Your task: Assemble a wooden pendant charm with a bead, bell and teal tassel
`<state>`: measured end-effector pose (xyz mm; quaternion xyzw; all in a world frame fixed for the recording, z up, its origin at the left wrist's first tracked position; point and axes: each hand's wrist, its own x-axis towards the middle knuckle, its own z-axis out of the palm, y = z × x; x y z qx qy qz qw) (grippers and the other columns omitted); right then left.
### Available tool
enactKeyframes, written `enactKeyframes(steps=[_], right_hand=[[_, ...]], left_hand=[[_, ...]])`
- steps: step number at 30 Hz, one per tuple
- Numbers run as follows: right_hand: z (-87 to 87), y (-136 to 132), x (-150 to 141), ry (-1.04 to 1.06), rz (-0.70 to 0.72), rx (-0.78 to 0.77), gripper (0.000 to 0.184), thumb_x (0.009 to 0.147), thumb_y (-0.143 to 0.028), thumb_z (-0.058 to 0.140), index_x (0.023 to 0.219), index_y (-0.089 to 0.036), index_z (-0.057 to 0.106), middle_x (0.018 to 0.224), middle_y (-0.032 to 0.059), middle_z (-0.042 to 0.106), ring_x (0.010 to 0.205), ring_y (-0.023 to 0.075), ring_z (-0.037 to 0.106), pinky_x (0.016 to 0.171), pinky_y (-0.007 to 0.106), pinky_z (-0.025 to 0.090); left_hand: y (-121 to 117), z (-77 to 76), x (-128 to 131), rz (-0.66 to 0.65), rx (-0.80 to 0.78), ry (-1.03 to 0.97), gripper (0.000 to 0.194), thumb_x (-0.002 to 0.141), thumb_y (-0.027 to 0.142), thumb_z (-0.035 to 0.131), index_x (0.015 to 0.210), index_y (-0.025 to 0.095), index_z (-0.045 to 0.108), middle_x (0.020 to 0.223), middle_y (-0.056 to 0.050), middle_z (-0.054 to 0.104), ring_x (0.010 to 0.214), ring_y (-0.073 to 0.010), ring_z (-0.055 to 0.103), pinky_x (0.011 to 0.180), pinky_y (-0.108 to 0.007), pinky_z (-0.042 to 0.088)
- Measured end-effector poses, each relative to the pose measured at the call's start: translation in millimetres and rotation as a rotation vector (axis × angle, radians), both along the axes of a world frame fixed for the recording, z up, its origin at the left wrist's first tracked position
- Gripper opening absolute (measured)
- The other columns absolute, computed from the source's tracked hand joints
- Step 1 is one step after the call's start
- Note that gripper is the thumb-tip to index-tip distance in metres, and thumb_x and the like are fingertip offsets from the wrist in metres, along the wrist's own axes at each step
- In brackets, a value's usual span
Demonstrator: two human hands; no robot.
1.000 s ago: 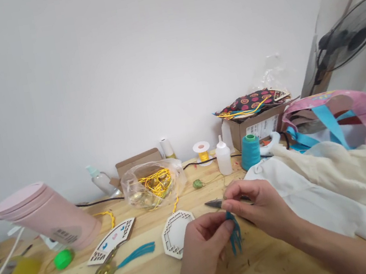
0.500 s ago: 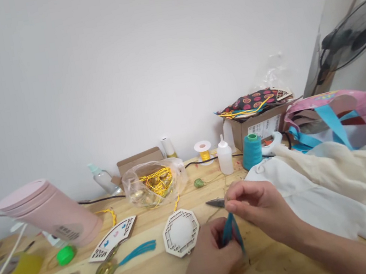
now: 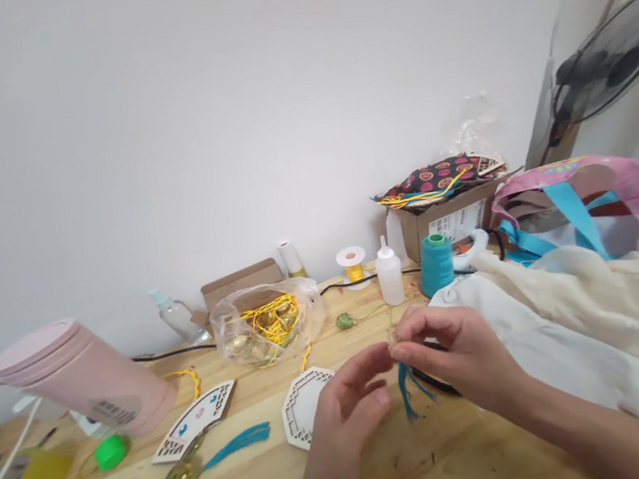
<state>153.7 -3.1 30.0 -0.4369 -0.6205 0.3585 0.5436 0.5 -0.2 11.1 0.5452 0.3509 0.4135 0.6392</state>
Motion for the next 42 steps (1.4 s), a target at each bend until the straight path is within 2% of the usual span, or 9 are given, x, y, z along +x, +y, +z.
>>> enactKeyframes(steps=[6,14,19,23,28,31,34,38,42], right_hand=[[-5.0,-3.5,-3.3,-0.108,-0.043,0.12,0.013,0.069,-0.021,0.06,0.057,-0.017,0.056,0.053,-0.0021,0.051,0.05,0.0104,0.047,0.05,0.022,0.039],[-7.5,-5.2,-3.8,-0.049,-0.045,0.144,0.015,0.07,-0.025,0.06,0.059,-0.018,0.055,0.052,-0.002,0.051,0.051,0.0111,0.047,0.051,0.024,0.039],[-3.0,-1.4,1.3,0.095,-0.101,0.045,0.014,0.068,-0.027,0.061,0.059,-0.017,0.056,0.056,-0.0009,0.054,0.052,0.0109,0.047,0.047,0.023,0.039],[1.7,1.7,6.3,0.169,-0.162,-0.068,0.018,0.064,-0.032,0.063,0.058,-0.016,0.056,0.053,-0.001,0.053,0.048,0.0095,0.044,0.042,0.021,0.037],[1.9,2.8,6.7,0.181,-0.124,-0.093,0.018,0.063,-0.032,0.064,0.059,-0.016,0.056,0.053,-0.0012,0.054,0.048,0.0093,0.045,0.043,0.021,0.038],[-0.9,2.4,3.6,0.129,-0.067,-0.069,0.016,0.065,-0.03,0.063,0.06,-0.016,0.056,0.054,-0.0011,0.054,0.049,0.0096,0.047,0.044,0.021,0.039],[-4.5,0.7,-1.4,0.042,0.025,-0.017,0.014,0.067,-0.027,0.062,0.059,-0.016,0.057,0.054,-0.0014,0.054,0.049,0.0096,0.048,0.046,0.021,0.04],[-7.0,0.1,-5.0,0.114,0.09,-0.094,0.015,0.068,-0.029,0.061,0.06,-0.016,0.058,0.055,-0.0021,0.054,0.043,0.0082,0.049,0.041,0.02,0.04],[-4.5,4.7,1.6,0.235,-0.011,-0.159,0.017,0.063,-0.031,0.064,0.06,-0.016,0.058,0.056,-0.0018,0.056,0.053,0.0101,0.05,0.048,0.021,0.041]], left_hand=[[-9.0,1.8,12.8,-0.094,0.011,0.12,0.022,0.078,0.021,0.046,0.059,0.015,0.057,0.06,0.001,0.053,0.064,-0.0114,0.047,0.064,-0.022,0.034],[-13.2,-7.9,10.3,-0.239,-0.317,0.091,0.013,0.075,0.026,0.04,0.069,0.02,0.049,0.033,0.011,0.035,0.028,-0.0054,0.024,0.034,-0.018,0.024],[-22.8,-3.6,3.8,-0.425,-0.296,0.516,0.017,0.064,0.012,0.041,0.061,0.018,0.057,0.04,0.007,0.04,0.035,-0.0051,0.03,0.035,-0.017,0.018],[-25.7,0.8,-0.7,-0.602,-0.255,0.542,0.014,0.067,0.017,0.05,0.059,0.018,0.062,0.048,0.006,0.044,0.042,-0.0048,0.032,0.041,-0.017,0.022],[-9.4,-0.3,-4.8,-0.121,-0.218,0.289,0.016,0.073,0.027,0.051,0.08,0.02,0.064,0.041,0.009,0.037,0.035,-0.0054,0.029,0.037,-0.017,0.024],[-1.1,1.3,-4.2,0.12,-0.143,0.065,0.024,0.069,0.026,0.06,0.091,0.021,0.062,0.072,0.001,0.061,0.068,-0.0109,0.053,0.061,-0.02,0.04],[-2.2,0.4,1.2,0.032,-0.213,-0.131,0.027,0.073,0.036,0.055,0.093,0.02,0.063,0.094,-0.005,0.063,0.089,-0.0183,0.052,0.079,-0.029,0.037],[-9.4,-5.5,10.1,-0.074,-0.148,-0.06,0.033,0.076,0.039,0.05,0.06,0.014,0.063,0.062,-0.002,0.056,0.067,-0.0138,0.049,0.069,-0.025,0.035],[-16.4,-4.4,7.4,-0.232,-0.274,-0.013,0.029,0.073,0.038,0.054,0.061,0.013,0.062,0.05,0.003,0.044,0.055,-0.0098,0.042,0.06,-0.022,0.033]])
